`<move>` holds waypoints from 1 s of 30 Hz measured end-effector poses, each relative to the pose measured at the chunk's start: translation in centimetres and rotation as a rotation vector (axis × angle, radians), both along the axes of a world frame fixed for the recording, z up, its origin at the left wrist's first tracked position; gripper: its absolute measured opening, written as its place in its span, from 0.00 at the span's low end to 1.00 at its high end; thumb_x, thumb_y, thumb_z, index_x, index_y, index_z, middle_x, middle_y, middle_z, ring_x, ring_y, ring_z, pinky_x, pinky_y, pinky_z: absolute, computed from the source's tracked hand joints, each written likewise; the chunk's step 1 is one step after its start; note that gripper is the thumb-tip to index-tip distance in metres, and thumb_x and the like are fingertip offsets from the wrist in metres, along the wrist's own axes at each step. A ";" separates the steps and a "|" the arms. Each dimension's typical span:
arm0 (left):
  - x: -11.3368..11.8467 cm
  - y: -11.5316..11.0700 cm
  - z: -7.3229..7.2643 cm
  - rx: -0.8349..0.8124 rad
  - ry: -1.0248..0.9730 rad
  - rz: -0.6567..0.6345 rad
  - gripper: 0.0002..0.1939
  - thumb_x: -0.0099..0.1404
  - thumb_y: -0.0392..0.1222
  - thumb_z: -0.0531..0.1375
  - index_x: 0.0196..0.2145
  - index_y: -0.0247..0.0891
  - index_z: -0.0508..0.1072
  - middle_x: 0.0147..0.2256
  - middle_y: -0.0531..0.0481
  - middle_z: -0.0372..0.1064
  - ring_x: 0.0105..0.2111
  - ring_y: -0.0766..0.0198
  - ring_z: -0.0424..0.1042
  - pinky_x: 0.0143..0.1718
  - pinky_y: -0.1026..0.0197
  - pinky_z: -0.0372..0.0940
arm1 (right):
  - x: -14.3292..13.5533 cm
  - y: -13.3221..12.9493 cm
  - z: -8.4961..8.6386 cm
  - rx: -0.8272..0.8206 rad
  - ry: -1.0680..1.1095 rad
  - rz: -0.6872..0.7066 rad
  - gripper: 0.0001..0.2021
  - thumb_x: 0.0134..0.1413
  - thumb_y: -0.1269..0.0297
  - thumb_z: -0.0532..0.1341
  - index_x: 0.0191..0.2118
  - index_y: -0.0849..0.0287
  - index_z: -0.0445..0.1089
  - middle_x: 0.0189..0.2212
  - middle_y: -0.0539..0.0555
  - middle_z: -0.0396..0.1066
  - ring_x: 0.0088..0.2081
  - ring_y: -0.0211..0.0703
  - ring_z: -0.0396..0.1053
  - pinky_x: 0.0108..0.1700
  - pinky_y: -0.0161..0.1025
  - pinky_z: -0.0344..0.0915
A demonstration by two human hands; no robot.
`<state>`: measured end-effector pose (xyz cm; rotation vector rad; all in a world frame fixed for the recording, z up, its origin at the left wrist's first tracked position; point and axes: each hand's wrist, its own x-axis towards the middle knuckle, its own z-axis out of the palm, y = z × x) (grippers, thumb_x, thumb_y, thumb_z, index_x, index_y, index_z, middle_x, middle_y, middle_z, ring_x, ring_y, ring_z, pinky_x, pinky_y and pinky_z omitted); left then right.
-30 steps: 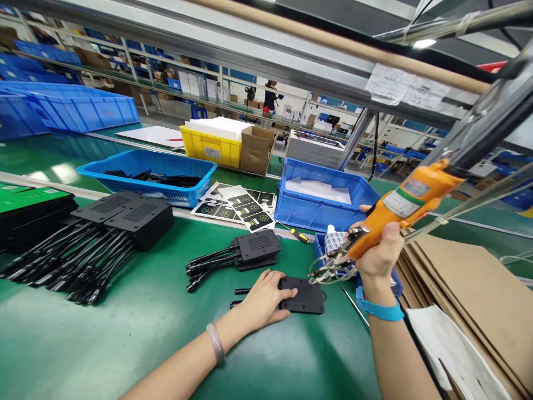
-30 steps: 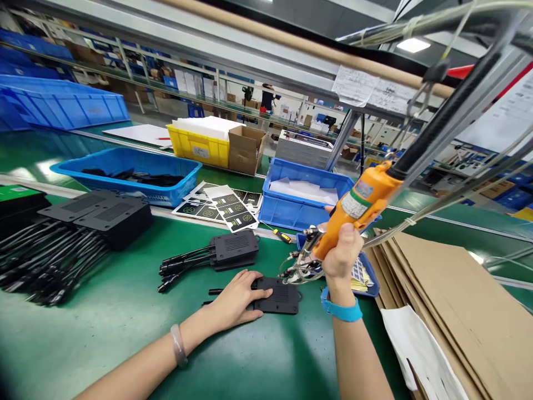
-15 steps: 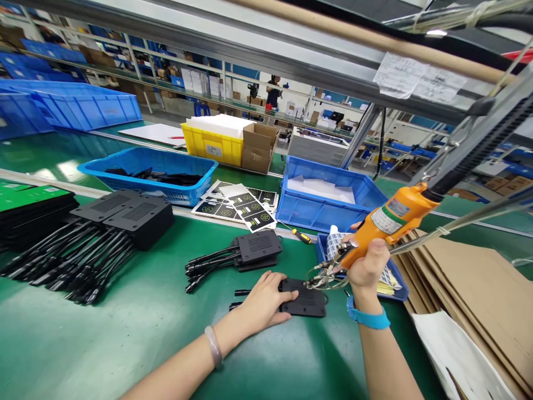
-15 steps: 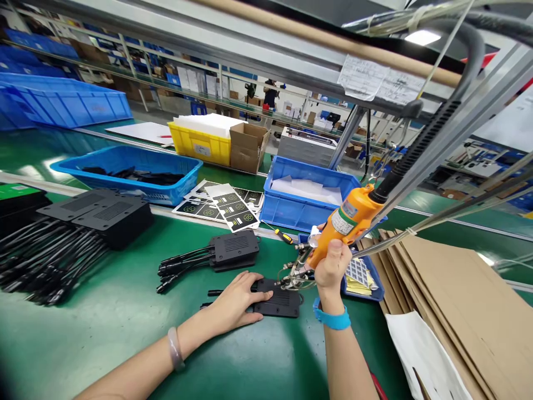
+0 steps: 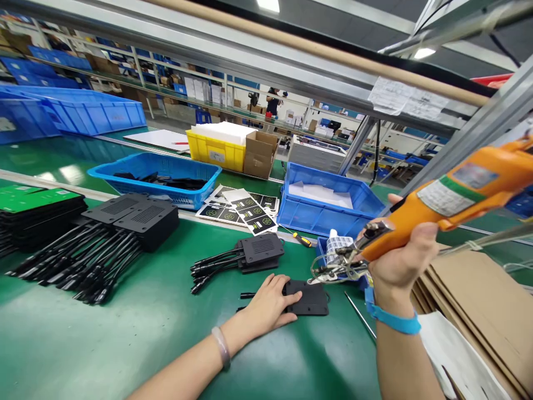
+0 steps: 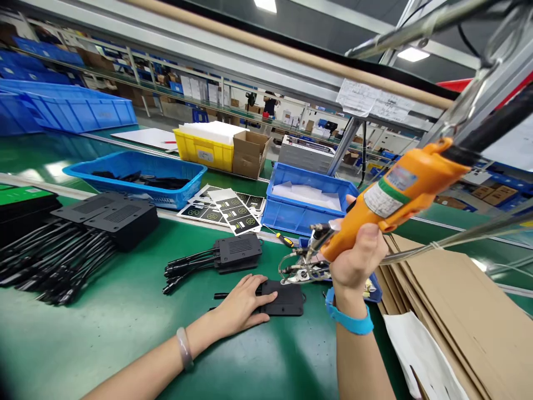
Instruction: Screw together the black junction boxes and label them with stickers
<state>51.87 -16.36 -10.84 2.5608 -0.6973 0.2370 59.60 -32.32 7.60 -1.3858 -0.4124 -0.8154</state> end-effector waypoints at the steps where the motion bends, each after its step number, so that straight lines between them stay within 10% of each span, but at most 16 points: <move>1: 0.0 0.0 0.0 0.002 -0.003 -0.001 0.29 0.59 0.50 0.69 0.57 0.45 0.71 0.54 0.35 0.63 0.56 0.43 0.64 0.56 0.39 0.61 | 0.2 0.3 0.4 0.002 -0.015 -0.004 0.26 0.59 0.42 0.52 0.42 0.60 0.74 0.22 0.50 0.65 0.18 0.37 0.61 0.18 0.37 0.59; 12: 0.4 -0.1 -0.5 -0.010 -0.021 -0.004 0.31 0.55 0.51 0.71 0.56 0.45 0.72 0.52 0.36 0.65 0.53 0.43 0.66 0.53 0.41 0.64 | 1.3 2.0 -4.9 -0.035 0.118 0.036 0.24 0.55 0.42 0.54 0.34 0.61 0.74 0.19 0.51 0.66 0.19 0.38 0.62 0.19 0.35 0.58; 30: 0.6 -0.3 -0.2 0.009 0.008 0.008 0.31 0.55 0.53 0.71 0.55 0.45 0.73 0.51 0.36 0.66 0.51 0.44 0.68 0.52 0.43 0.66 | -0.4 1.5 -6.0 -0.005 0.100 0.163 0.24 0.54 0.42 0.53 0.38 0.60 0.71 0.16 0.50 0.66 0.13 0.40 0.60 0.14 0.37 0.57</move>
